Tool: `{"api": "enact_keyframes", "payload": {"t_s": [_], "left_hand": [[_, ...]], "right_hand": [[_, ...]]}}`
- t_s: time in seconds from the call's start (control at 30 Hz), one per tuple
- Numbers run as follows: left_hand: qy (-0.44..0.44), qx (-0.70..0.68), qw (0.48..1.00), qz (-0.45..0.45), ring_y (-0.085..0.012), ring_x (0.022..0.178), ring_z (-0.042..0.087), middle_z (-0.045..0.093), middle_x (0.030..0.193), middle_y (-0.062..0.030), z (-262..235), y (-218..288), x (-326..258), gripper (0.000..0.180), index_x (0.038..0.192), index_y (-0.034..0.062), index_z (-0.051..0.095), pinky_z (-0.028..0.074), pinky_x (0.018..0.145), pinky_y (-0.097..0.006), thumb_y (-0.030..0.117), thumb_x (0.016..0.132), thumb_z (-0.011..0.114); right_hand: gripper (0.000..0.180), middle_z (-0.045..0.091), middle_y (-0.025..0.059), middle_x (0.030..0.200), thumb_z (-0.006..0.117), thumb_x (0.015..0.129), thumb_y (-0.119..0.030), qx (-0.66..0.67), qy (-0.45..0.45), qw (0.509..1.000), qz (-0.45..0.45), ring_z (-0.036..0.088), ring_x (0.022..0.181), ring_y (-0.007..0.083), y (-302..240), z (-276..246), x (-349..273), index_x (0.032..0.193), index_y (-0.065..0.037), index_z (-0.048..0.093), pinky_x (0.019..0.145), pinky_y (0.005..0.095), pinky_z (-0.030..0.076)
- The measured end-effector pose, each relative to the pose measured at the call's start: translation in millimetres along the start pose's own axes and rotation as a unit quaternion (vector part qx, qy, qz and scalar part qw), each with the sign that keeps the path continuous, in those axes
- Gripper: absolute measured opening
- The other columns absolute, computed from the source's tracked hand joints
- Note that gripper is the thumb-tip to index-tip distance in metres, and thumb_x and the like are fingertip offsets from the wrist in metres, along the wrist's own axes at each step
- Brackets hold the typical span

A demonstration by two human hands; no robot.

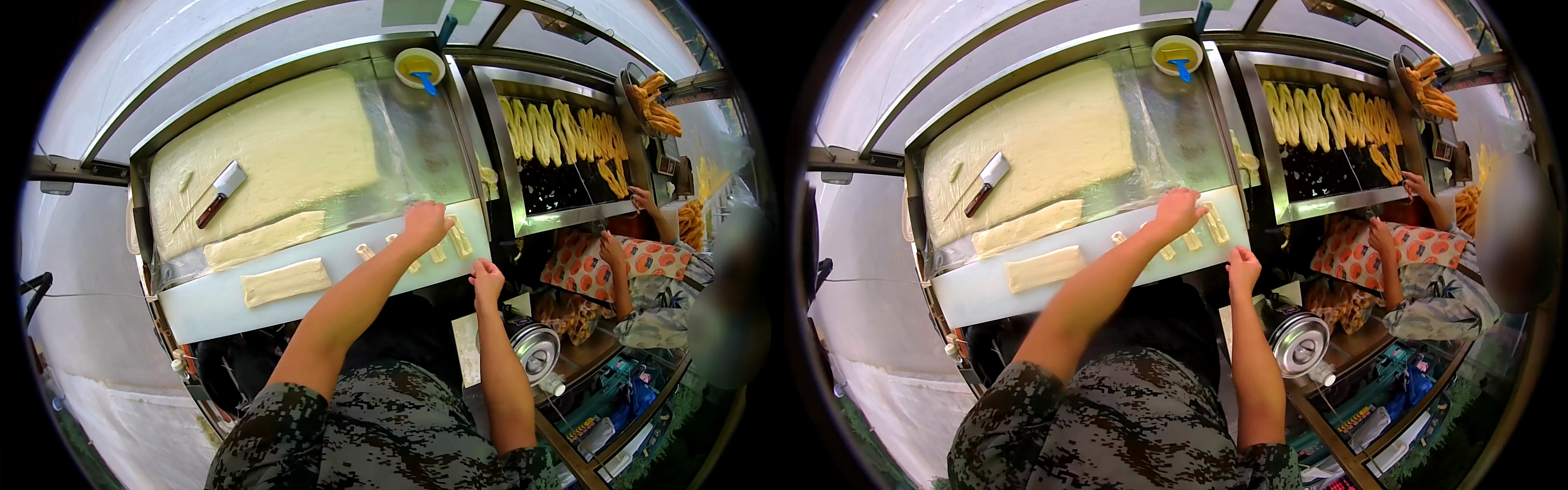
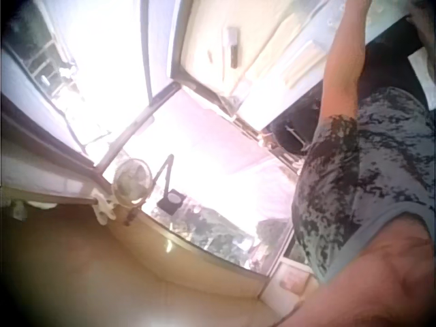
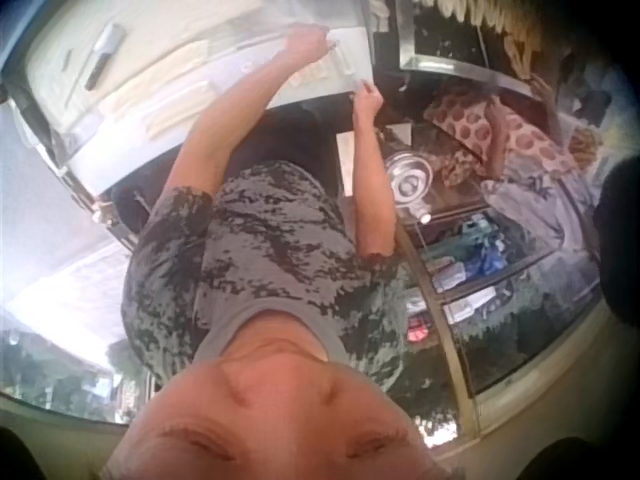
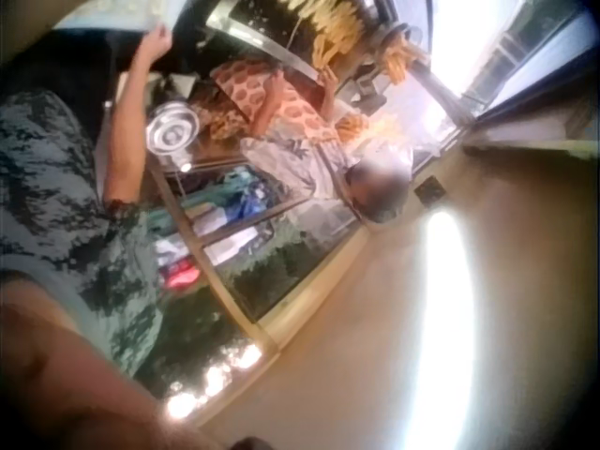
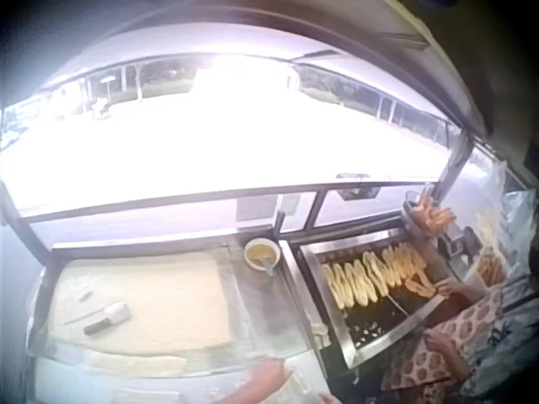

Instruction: The person cuts strips of dough on a white cutting board using a knife and twists them into rope shapes. They place the twisted dough into a deep fryer and use long metal tongs to turn the pieces as they cook in hot oil.

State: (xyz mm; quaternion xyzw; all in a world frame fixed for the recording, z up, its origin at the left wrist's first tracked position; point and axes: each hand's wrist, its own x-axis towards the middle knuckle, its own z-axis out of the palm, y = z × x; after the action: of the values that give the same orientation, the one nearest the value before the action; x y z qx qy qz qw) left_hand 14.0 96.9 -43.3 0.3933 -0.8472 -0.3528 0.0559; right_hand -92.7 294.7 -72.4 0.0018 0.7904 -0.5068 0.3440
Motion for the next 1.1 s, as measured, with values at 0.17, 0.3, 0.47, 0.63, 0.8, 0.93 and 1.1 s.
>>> {"api": "enact_keyframes", "payload": {"t_s": [0.17, 0.3, 0.47, 0.63, 0.8, 0.93, 1.1], "left_hand": [[-0.003, 0.07, 0.997, 0.026, -0.0315, 0.087, 0.062, 0.066, 0.086, -0.0146, 30, 14, 18, 0.027, 0.084, 0.0051, 0.064, 0.05, 0.074, -0.044, 0.028, 0.072, 0.073], [-0.081, 0.008, 0.996, 0.027, -0.0282, 0.077, 0.063, 0.063, 0.075, -0.0118, 40, 20, 17, 0.022, 0.075, 0.005, 0.058, 0.049, 0.067, -0.043, 0.022, 0.071, 0.071], [-0.221, -0.326, 0.918, -0.058, -0.0177, 0.073, 0.06, 0.058, 0.074, -0.0063, 16, 35, 1, 0.022, 0.076, 0.005, 0.048, 0.048, 0.062, -0.034, 0.008, 0.073, 0.069], [-0.178, -0.692, 0.68, -0.162, -0.0155, 0.078, 0.056, 0.056, 0.091, -0.0054, -21, 65, -22, 0.029, 0.102, 0.0036, 0.048, 0.048, 0.067, -0.027, 0.0, 0.077, 0.063], [-0.117, -0.545, 0.827, -0.074, -0.0144, 0.084, 0.056, 0.056, 0.092, -0.0048, -26, 72, -18, 0.053, 0.129, 0.0071, 0.045, 0.048, 0.075, -0.029, 0.0, 0.08, 0.063], [-0.147, -0.311, 0.939, 0.013, -0.013, 0.084, 0.056, 0.059, 0.095, -0.0027, -22, 62, -12, 0.047, 0.125, 0.0116, 0.053, 0.047, 0.074, -0.029, 0.002, 0.081, 0.065], [-0.075, -0.516, 0.847, -0.103, -0.0113, 0.088, 0.059, 0.065, 0.094, -0.0041, -22, 62, -13, 0.034, 0.115, 0.0037, 0.06, 0.045, 0.078, -0.025, 0.003, 0.081, 0.065]], "right_hand": [[0.025, 0.065, 0.0029, 0.083, 0.066, 0.086, -0.012, 0.0, -0.047, 0.999, 0.018, 0.06, 0.066, 0.0086, 1, -7, 7, 0.105, 0.004, 0.064, 0.055, 0.0207, 0.049], [0.024, 0.065, 0.0031, 0.084, 0.07, 0.083, -0.01, -0.045, -0.077, 0.996, 0.003, 0.06, 0.067, 0.0084, 5, -16, 18, 0.103, 0.003, 0.065, 0.055, 0.0205, 0.049], [0.039, 0.066, 0.0061, 0.098, 0.071, 0.08, -0.006, -0.015, -0.207, 0.974, -0.086, 0.063, 0.086, 0.0139, -14, -29, 21, 0.116, 0.003, 0.059, 0.073, 0.0255, 0.052], [0.037, 0.064, 0.0067, 0.104, 0.069, 0.084, -0.006, 0.197, -0.428, 0.874, 0.119, 0.063, 0.097, 0.0188, -75, -40, 12, 0.118, -0.001, 0.056, 0.084, 0.0302, 0.054], [0.025, 0.065, 0.0075, 0.102, 0.066, 0.089, -0.013, 0.22, -0.389, 0.887, 0.12, 0.063, 0.096, 0.0176, -91, -25, 22, 0.11, -0.002, 0.06, 0.084, 0.0308, 0.053], [0.022, 0.066, 0.0069, 0.101, 0.066, 0.09, -0.015, 0.337, -0.397, 0.849, 0.082, 0.063, 0.093, 0.0156, -111, -15, 23, 0.108, -0.003, 0.062, 0.082, 0.0292, 0.053], [0.028, 0.063, 0.0043, 0.097, 0.059, 0.087, -0.007, 0.076, -0.259, 0.963, -0.016, 0.06, 0.082, 0.0115, -114, -12, 30, 0.114, -0.001, 0.059, 0.07, 0.0242, 0.051]]}}
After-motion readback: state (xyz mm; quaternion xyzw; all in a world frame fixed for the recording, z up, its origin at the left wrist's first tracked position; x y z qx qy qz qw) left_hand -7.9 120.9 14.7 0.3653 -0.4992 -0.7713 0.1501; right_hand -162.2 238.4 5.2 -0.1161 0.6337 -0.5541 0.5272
